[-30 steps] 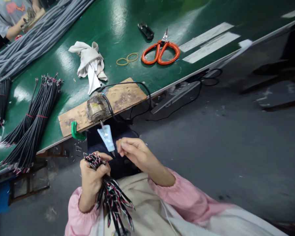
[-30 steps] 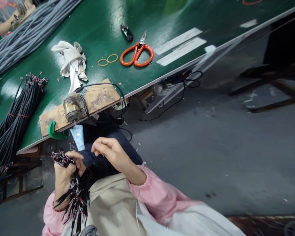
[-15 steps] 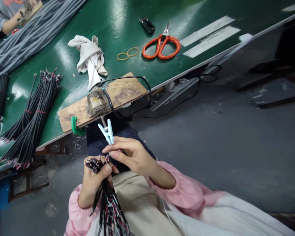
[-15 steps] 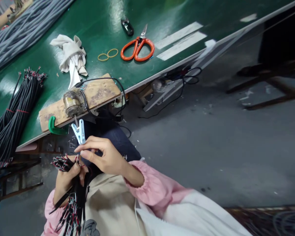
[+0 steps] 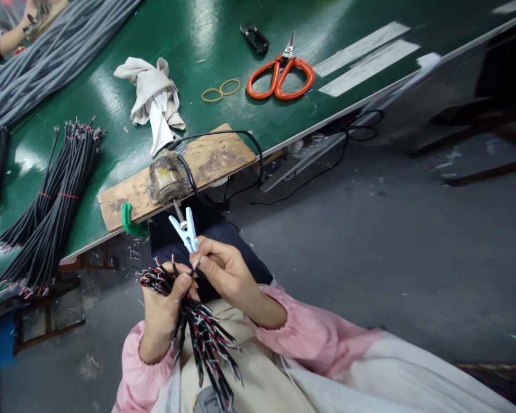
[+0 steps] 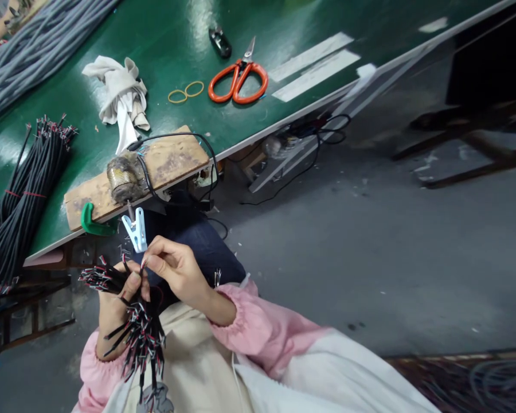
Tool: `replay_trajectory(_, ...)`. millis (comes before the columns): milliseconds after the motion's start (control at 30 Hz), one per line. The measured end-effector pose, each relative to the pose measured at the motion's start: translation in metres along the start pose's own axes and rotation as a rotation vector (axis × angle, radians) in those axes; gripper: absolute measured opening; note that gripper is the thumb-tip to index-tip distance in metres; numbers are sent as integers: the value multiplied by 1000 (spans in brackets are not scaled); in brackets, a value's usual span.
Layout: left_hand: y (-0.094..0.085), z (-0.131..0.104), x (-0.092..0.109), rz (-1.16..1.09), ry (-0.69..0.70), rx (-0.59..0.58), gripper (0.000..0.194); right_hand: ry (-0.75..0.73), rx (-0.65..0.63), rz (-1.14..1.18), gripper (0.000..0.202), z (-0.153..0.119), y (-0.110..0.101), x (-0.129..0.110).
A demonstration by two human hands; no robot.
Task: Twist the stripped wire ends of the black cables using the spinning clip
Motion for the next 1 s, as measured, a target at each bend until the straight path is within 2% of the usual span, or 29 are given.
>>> replay_trajectory(67, 2, 1, 1, -11, 57, 2, 43, 155, -57, 183, 44, 1, 2, 9)
replay_trajectory(133, 3, 1, 4, -1, 120, 7, 41, 229, -113, 248, 45, 2, 2, 11)
replay_trajectory(233, 1, 0, 11, 88, 233, -23, 32, 204, -161, 99, 43, 3, -1, -1)
replay_trajectory(367, -1, -3, 19, 243, 422, -185, 12, 107, -221, -143, 45, 2, -4, -25)
replay_trajectory(433, -2, -5, 18, 224, 455, -225, 12, 88, -225, -182, 45, 5, -6, -31)
replay_trajectory(533, -6, -7, 11, 133, 461, -190, 17, 72, -133, -185, 46, 17, -10, -33)
replay_trajectory(600, -6, -8, 9, 116, 513, -156, 17, 56, -56, -146, 49, 29, -10, -30)
replay_trajectory(667, -2, -8, 10, 111, 581, -121, 14, 93, -84, -65, 56, 41, -5, -25)
replay_trajectory(800, 8, -5, 15, 74, 667, -40, 11, 232, -237, 182, 61, 58, 12, -14)
replay_trajectory(900, 14, -4, 15, 82, 684, 4, 10, 273, -227, 328, 57, 63, 18, -9)
replay_trajectory(1000, 17, -3, 12, 78, 642, 38, 12, 292, -220, 367, 54, 62, 18, -7)
Point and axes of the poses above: each hand's wrist, its own z-axis towards the middle knuckle, its own y-axis out of the palm, x = y × z, the point moved 2 cm from there along z, towards the middle knuckle, and after that the axes turned 4 degrees about x, right-handed, at the moved point
